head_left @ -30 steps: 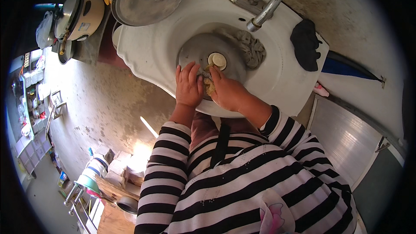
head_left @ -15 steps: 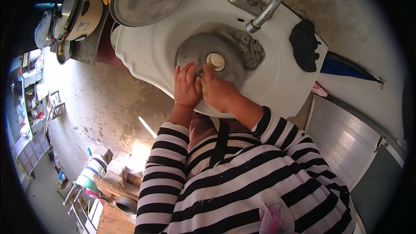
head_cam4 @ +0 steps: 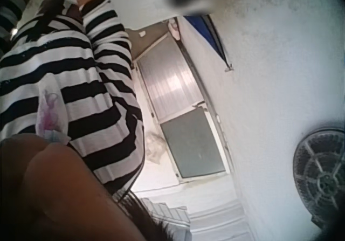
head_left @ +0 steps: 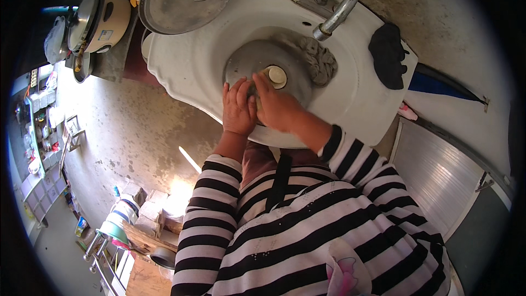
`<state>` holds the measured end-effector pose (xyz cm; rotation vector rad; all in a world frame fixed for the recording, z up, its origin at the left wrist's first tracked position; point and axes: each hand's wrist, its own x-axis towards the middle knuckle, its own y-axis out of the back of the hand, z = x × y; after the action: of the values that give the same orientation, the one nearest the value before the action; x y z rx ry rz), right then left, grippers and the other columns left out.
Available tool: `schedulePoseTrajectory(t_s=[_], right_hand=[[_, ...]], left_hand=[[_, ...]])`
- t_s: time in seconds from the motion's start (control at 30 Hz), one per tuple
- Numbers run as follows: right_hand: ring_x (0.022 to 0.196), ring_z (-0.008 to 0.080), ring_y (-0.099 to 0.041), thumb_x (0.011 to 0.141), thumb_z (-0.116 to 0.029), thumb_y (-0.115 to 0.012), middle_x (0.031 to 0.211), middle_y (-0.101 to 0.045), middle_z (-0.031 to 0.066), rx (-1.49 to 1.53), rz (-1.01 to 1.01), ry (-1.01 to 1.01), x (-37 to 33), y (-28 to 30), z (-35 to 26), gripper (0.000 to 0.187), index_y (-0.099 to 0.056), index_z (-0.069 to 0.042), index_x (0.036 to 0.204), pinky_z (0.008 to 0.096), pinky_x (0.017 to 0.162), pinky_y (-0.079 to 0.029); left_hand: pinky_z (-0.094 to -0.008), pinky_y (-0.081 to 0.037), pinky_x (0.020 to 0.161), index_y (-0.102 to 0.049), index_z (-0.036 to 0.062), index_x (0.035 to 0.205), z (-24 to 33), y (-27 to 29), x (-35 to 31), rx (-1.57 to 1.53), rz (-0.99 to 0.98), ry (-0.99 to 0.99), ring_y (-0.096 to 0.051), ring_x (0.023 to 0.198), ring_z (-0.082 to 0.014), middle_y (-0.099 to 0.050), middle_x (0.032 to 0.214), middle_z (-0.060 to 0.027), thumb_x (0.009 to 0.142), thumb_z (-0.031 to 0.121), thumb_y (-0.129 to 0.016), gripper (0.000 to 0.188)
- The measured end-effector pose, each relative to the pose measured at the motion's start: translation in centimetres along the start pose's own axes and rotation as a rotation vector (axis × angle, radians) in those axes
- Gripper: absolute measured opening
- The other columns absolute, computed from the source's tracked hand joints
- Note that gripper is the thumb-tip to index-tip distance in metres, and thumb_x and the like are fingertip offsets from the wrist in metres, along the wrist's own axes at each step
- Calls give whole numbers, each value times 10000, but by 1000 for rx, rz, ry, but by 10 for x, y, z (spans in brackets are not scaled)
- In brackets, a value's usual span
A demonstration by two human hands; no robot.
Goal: The person scrubs a metal cleaver with a sponge under running water, then scrubs a round metal pot lid with the same sponge. The person rinses both items and places them aside.
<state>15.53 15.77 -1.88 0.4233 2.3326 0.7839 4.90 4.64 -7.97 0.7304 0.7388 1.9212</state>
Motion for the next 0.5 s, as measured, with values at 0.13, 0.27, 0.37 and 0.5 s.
schedulePoseTrajectory(t_s=[0.13, 0.27, 0.37, 0.5], right_hand=[[1102, 425, -602, 831, -221, -597, 1488, -358, 252, 46, -38, -45, 22, 9, 0, 778, -223, 11, 1473, 486, 901, -504], [1110, 430, -593, 843, -230, -588, 1485, -370, 240, 117, -176, -66, -7, 8, 1, 712, -274, 18, 1432, 489, 906, -501], [1111, 426, -593, 871, -257, -566, 1492, -364, 232, 2, -115, -23, -16, 4, 3, 650, -315, 19, 1403, 494, 904, -502], [1081, 415, -610, 875, -221, -561, 1537, -316, 200, 30, 120, 151, 0, 2, 9, 648, -315, 2, 1431, 487, 881, -515]], left_hand=[[-531, -259, 1155, -455, 62, 1325, 0, 0, -1, 4, 10, 6, -477, 1264, -340, -519, 1348, -145, 939, 170, -488, 403], [-532, -266, 1153, -437, 60, 1338, -1, -1, 0, -12, 45, -16, -475, 1262, -360, -512, 1354, -153, 942, 179, -482, 416], [-530, -272, 1151, -436, 58, 1340, -1, -2, -1, -14, 45, -5, -475, 1261, -365, -510, 1356, -157, 942, 178, -476, 418], [-526, -272, 1153, -447, 53, 1337, 0, 0, 0, 3, 19, 9, -474, 1264, -364, -511, 1356, -160, 947, 187, -469, 413]])
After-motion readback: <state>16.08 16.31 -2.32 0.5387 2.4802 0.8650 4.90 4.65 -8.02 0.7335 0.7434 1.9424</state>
